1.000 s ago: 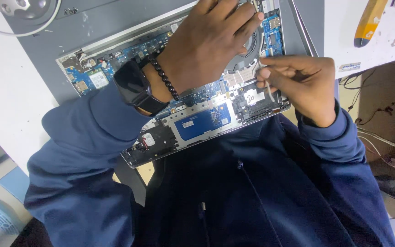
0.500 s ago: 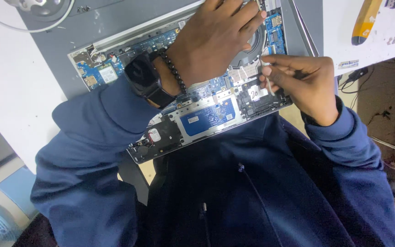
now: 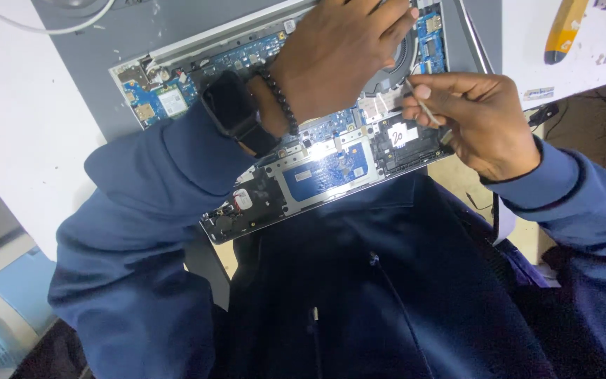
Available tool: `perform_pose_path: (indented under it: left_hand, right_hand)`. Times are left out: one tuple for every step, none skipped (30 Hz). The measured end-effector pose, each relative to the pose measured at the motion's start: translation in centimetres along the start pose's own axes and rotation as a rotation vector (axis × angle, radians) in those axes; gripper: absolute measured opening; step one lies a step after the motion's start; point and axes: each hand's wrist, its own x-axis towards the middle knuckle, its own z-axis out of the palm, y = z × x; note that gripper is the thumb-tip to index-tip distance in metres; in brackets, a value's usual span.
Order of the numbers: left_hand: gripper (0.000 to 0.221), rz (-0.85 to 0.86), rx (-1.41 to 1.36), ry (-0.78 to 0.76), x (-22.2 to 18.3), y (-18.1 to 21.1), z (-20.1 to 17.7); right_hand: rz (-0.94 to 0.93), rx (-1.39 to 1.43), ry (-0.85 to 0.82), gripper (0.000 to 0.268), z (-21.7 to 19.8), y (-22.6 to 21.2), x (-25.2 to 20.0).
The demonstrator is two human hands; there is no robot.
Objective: Connecting internal ribbon cables and installing a cooling fan in a laptop chassis.
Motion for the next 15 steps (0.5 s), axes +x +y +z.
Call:
perform_pose_path:
  left_hand:
    - [0.046, 0.008, -0.006, 0.004, -0.1, 0.1, 0.1]
    - [0.046, 0.004, -0.009, -0.001, -0.2, 0.3, 0.3]
    - [0.048, 0.01, 0.016, -0.013, -0.2, 0.4, 0.6]
    - [0.051, 0.016, 0.041, -0.024, -0.1, 0.5, 0.8]
    - [0.051, 0.02, 0.038, -0.019, -0.1, 0.4, 0.6]
    - [0.052, 0.022, 0.046, -0.015, -0.1, 0.3, 0.5]
    - [0.054, 0.019, 0.057, -0.013, -0.1, 0.3, 0.3]
    - [0.054, 0.018, 0.056, -0.01, 0.1, 0.2, 0.1]
    - [0.051, 0.013, 0.061, 0.007, 0.1, 0.1, -0.1]
    - [0.048, 0.007, 0.066, 0.024, 0.0, 0.0, -0.4]
    - [0.048, 0.003, 0.064, 0.021, 0.0, 0.0, -0.2]
    - [0.052, 0.004, 0.053, -0.008, -0.1, 0.1, -0.1]
    - [0.057, 0.004, 0.041, -0.038, -0.2, 0.2, 0.0]
    - [0.057, -0.001, 0.039, -0.043, -0.3, 0.4, 0.2]
    - [0.056, -0.005, 0.062, -0.028, -0.3, 0.3, 0.3]
  right_hand:
    - [0.098, 0.032, 0.082, 0.025, 0.3, -0.2, 0.0]
    - [0.103, 0.032, 0.078, 0.025, 0.4, -0.3, 0.0]
    - [0.146, 0.097, 0.101, 0.026, 0.6, -0.4, -0.1]
    - [0.189, 0.163, 0.124, 0.027, 0.7, -0.5, -0.1]
    - [0.187, 0.163, 0.132, 0.027, 0.7, -0.5, -0.1]
    - [0.18, 0.154, 0.112, 0.025, 0.7, -0.5, -0.1]
    - [0.174, 0.141, 0.088, 0.023, 0.6, -0.5, 0.0]
    - [0.173, 0.139, 0.091, 0.023, 0.6, -0.7, -0.1]
    - [0.165, 0.119, 0.054, 0.022, 0.7, -1.0, -0.1]
    - [0.158, 0.098, 0.018, 0.022, 0.8, -1.2, 0.0]
    - [0.162, 0.096, 0.015, 0.022, 0.6, -1.3, 0.1]
    - [0.159, 0.066, -0.01, 0.024, 0.4, -1.4, 0.1]
    - [0.157, 0.036, -0.035, 0.027, 0.2, -1.4, 0.2]
    - [0.162, 0.034, -0.04, 0.027, -0.2, -1.1, 0.0]
    - [0.079, -0.003, -0.143, 0.028, -0.7, -1.0, 0.0]
